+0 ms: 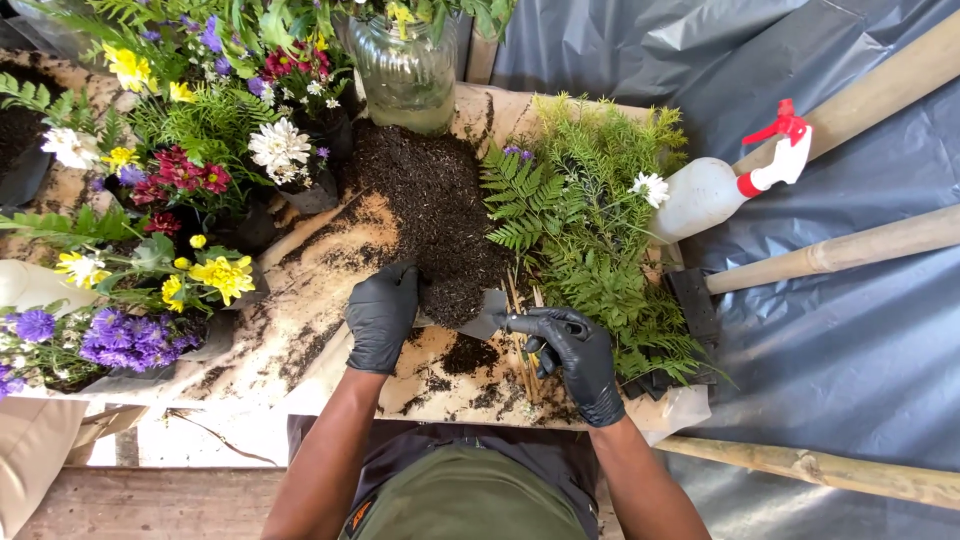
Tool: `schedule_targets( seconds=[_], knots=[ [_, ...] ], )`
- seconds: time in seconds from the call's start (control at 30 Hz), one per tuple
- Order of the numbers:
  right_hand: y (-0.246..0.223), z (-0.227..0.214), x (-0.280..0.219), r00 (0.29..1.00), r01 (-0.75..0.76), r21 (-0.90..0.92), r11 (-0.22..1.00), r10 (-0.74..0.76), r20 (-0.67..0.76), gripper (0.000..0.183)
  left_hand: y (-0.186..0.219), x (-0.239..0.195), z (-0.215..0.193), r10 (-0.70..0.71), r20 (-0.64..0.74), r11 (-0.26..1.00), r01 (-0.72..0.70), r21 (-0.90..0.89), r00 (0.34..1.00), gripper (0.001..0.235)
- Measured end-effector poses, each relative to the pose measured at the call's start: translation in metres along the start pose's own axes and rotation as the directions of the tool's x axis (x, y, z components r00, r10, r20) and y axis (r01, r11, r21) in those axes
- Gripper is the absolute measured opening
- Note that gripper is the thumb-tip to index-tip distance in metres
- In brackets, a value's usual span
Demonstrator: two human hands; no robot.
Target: Using a hand trowel to fill a small plastic pot with soil on a workbench surrounded by various plants.
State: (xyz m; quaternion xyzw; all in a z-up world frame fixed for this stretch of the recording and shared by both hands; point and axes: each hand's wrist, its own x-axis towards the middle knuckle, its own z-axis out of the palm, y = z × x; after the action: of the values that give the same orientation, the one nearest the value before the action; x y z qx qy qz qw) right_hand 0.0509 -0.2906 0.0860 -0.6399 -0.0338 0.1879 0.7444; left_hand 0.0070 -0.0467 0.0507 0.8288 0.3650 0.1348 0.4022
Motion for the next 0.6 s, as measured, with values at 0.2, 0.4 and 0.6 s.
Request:
schedule_targets(
  seconds=[0.2, 0.4, 0.6],
  knots=[
    [0.015, -0.006, 0.015, 0.997, -0.055, -0.074, 0.996, 0.051, -0.064, 0.026, -0.003, -0.003, 0.011, -0.045, 0.071, 0.998, 0.049, -0.047, 0.996, 0.027],
    [-0.042, 0.039, 0.002, 0.991, 0.091, -0.570, 0.816, -0.020, 0.130, 0.020, -0.024, 0.014, 0.026, -0.091, 0.080, 0.988, 0.100, -0.118, 0.993, 0.025],
    [-0.023, 0.036, -0.016, 0.936, 0.352, -0.471, 0.809, -0.304, 0.176, 0.025, -0.035, 0.015, 0.001, -0.236, 0.077, 0.935, 0.248, -0.253, 0.969, 0.026]
  ],
)
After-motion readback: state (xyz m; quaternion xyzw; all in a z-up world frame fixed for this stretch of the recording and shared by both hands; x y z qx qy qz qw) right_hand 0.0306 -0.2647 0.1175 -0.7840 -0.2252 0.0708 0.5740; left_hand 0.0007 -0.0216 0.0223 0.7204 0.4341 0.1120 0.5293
